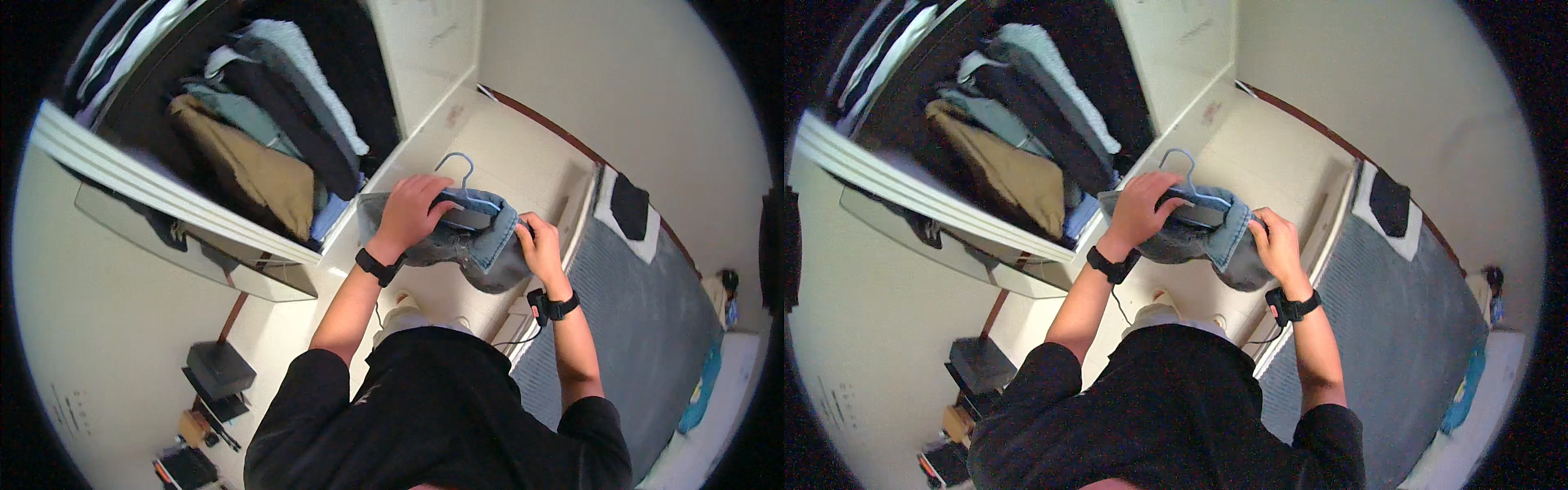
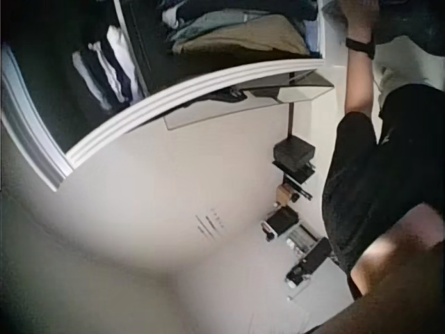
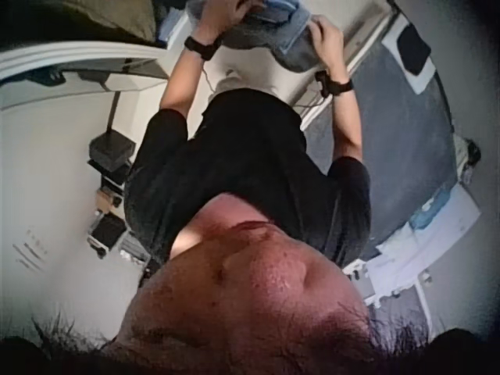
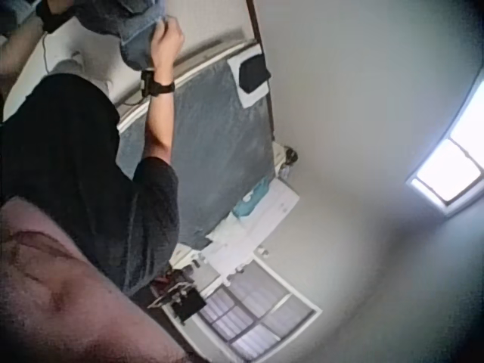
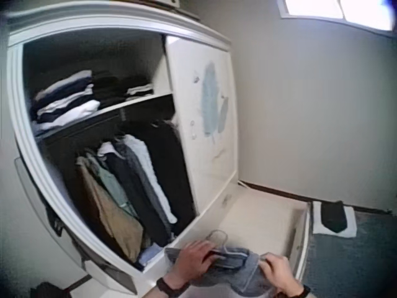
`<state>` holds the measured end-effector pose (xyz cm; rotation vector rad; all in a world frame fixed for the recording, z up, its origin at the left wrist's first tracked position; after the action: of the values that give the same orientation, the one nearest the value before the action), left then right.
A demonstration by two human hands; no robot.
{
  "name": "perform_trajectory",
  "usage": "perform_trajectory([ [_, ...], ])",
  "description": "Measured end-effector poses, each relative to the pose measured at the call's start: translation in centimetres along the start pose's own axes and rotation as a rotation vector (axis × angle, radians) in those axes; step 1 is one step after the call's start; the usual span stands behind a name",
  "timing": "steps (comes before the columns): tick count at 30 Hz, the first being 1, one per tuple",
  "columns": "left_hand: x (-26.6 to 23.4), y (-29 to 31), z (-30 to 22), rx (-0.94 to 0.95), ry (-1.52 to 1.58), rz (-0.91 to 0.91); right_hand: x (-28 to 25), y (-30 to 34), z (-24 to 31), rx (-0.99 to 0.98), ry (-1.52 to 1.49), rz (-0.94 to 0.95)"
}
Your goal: The person buttons a denim jacket, places it on a hanger, and hangs it inside a closet.
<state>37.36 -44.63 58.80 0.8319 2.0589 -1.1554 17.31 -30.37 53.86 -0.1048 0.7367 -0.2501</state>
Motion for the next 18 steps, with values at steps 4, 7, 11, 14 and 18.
perform_trajectory([
  [4,-2.1,2.7,5.4,-0.133,0.02,0.005,1.8,-3.5,4.1,-0.045,-0.017,0.15],
  [7,-4.8,3.9,7.2,-0.173,0.121,-0.073,2.2,-5.6,7.3,-0.118,-0.049,0.358],
  [11,-8.1,5.4,9.7,-0.19,0.094,-0.18,4.7,-7.6,7.0,-0.133,0.093,0.504],
  [14,-10.0,6.5,12.2,-0.216,0.123,-0.144,6.7,-9.3,7.4,-0.125,-0.066,0.524],
  [18,-15.3,11.6,18.1,-0.424,-0.026,-0.538,7.5,-11.6,9.6,-0.119,-0.209,0.532],
])
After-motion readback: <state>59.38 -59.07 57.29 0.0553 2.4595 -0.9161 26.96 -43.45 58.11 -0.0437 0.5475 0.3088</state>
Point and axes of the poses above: each hand's wrist, its own y-axis away from the middle knuckle, its own x-axis out of the palm, z = x × y, the point moved 6 cm from there along -y, towards the middle knuckle, and after that the axes turned 13 degrees about z, right-handed, at the moved point
